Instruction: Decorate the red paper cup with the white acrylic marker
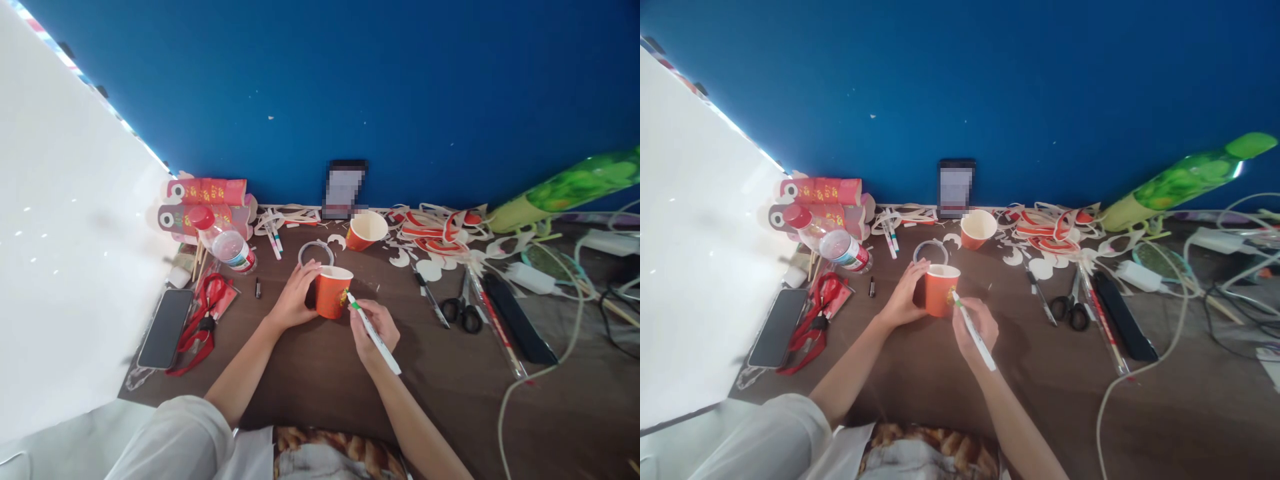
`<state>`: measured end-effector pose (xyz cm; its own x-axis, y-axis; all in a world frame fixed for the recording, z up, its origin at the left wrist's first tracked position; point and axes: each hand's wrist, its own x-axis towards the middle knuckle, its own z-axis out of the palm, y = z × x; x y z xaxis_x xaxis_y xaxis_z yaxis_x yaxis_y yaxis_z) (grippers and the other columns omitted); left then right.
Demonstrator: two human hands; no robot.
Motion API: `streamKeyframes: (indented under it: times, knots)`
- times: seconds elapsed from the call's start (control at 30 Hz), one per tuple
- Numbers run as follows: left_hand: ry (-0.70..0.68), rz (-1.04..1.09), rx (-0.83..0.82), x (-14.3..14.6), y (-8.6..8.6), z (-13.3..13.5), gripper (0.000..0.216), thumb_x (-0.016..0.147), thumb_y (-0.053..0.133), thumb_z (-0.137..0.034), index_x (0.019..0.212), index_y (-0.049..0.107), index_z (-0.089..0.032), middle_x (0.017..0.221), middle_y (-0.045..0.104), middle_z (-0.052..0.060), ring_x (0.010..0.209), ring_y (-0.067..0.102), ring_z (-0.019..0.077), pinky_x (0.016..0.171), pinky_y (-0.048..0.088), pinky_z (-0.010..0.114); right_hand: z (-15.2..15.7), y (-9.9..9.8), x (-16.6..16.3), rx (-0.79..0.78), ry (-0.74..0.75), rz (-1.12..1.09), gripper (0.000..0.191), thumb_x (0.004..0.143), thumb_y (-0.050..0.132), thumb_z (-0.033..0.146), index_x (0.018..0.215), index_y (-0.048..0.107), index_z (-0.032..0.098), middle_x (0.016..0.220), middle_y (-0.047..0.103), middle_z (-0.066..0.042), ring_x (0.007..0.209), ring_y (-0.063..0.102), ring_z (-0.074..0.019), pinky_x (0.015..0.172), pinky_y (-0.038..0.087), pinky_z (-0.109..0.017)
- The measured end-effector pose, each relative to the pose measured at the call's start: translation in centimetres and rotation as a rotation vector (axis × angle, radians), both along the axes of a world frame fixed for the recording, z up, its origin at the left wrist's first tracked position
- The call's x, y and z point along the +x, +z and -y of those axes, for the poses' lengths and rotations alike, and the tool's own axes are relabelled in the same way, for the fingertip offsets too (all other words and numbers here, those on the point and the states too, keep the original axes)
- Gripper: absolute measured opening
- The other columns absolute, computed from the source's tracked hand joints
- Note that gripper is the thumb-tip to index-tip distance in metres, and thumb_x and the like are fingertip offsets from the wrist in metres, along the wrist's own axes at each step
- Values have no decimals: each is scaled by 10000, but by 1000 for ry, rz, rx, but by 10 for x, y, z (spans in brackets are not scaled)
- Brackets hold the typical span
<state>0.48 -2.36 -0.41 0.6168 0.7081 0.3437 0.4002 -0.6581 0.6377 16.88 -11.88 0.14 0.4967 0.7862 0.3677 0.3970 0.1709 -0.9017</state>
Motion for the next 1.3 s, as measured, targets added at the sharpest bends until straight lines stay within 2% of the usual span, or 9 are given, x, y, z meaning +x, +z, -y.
streamKeyframes:
  times: [0.6,1.3]
  knots:
    - [3,-2,0,0,0,0,917,673,767,-387,1411,257,-197,1429,406,182,1408,327,321,1162,272,572,0,4,0,-1,-20,2,121,804,618,243,900,629,171,853,664,-46,711,656,-125,657,548,-236]
    - [18,-19,-2,0,1,0,931,661,773,-405,1405,259,-185,1435,404,184,1410,327,314,1171,272,546,2,6,2,28,75,-14,85,798,599,203,870,614,161,808,645,-49,652,625,-105,552,508,-197]
